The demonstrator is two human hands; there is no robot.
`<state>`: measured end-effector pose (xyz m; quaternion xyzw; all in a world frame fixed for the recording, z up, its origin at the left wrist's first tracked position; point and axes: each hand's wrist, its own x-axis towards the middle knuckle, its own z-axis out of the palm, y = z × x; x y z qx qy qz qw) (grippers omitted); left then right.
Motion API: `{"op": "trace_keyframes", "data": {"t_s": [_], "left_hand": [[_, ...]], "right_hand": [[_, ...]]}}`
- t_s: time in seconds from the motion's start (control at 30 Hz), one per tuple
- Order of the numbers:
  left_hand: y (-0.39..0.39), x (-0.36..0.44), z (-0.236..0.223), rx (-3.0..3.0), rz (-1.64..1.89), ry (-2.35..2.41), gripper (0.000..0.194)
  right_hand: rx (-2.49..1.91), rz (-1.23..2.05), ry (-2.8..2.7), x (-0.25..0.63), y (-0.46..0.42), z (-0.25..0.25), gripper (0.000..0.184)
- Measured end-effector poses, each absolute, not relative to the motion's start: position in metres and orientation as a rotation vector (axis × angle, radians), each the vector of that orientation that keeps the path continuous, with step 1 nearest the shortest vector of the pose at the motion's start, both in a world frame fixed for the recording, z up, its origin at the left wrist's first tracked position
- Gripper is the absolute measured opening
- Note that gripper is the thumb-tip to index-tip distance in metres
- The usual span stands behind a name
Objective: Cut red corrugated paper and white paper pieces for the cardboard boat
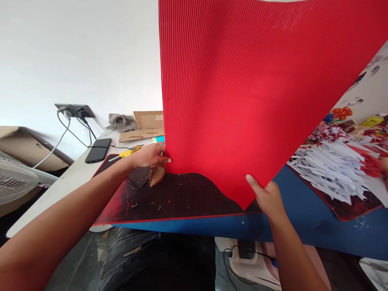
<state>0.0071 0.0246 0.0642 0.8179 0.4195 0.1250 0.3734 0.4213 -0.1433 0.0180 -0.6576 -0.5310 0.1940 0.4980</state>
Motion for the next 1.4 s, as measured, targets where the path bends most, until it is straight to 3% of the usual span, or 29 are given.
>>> {"op": "trace_keyframes", "data": {"t_s": [0.47,0.77,1.4], "left_hand": [[0.028,0.001,0.051,2.188,0.32,1.063,0.028],[0.035,-0.003,0.048,2.363,0.206,1.02,0.013],[0.043,-0.013,0.05,2.526,0.113,0.935,0.014]], "right_hand": [[-1.586,0.448,-1.33,0.42,-0.151,0.026,0.051],[-1.577,0.455,-1.334,0.419,-0.151,0.027,0.051],[-1.576,0.479,-1.313,0.417,-0.15,0.024,0.053]]}}
